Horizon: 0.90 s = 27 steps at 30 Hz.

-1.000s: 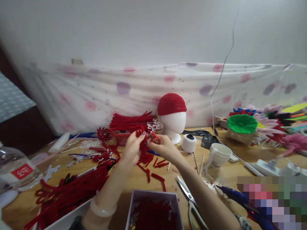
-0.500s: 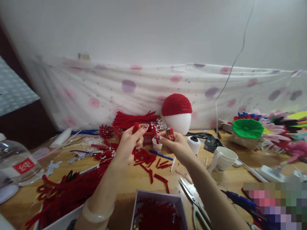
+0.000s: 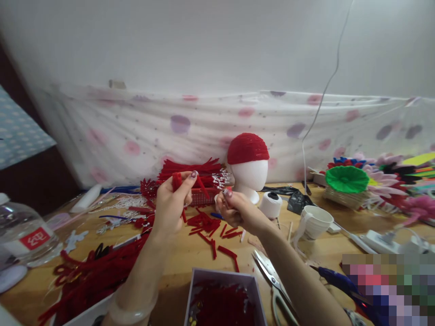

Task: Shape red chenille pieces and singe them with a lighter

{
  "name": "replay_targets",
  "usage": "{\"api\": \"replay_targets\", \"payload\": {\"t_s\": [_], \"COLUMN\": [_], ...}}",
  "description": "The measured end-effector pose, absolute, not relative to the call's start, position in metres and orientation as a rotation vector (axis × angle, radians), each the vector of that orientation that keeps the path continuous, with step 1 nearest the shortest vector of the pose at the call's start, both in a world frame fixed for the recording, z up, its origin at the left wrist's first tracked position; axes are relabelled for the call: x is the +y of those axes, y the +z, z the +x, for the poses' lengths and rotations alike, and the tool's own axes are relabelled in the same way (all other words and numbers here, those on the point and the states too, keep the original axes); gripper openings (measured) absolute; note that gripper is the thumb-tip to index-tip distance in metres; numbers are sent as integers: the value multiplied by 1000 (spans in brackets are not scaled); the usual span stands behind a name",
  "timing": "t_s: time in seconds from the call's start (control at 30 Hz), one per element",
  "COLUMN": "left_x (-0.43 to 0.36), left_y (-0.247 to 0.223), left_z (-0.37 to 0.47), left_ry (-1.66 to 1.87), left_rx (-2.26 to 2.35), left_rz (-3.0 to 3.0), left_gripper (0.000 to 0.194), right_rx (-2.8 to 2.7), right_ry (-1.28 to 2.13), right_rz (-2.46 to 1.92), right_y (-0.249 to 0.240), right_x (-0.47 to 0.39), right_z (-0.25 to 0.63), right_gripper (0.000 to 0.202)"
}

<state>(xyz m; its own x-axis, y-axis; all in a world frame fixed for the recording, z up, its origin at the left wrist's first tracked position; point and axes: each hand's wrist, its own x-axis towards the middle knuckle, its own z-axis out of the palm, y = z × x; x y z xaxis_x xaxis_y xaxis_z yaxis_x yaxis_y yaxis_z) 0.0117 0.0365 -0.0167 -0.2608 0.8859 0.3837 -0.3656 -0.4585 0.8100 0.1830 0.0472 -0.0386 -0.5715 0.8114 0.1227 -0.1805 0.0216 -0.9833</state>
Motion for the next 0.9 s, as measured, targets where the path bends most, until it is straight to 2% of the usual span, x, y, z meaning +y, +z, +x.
{"api": "replay_targets", "payload": {"t_s": [0.07,0.2,0.4,0.9], "left_x": [33,24,19,20], "left_y": [-15,-14,-14,-13], "left_z": [12,17,20,21], "left_ry": [1885,1964,1975,1963], "left_rx": [771,834,869,882], "left_rz": [1083,1122,1140,1129], "left_gripper": [26,25,21,22], "right_rx": [-1365,-1249,-1211,-1298], "right_ry": [1865,2008,2019,2018], "right_rz": [-647,-732,-802,-809], "right_y": [-42,-50,-52,-50], "right_x": [49,49,43,38], "right_z": [176,161,151,151], "right_gripper": [54,49,42,41]}}
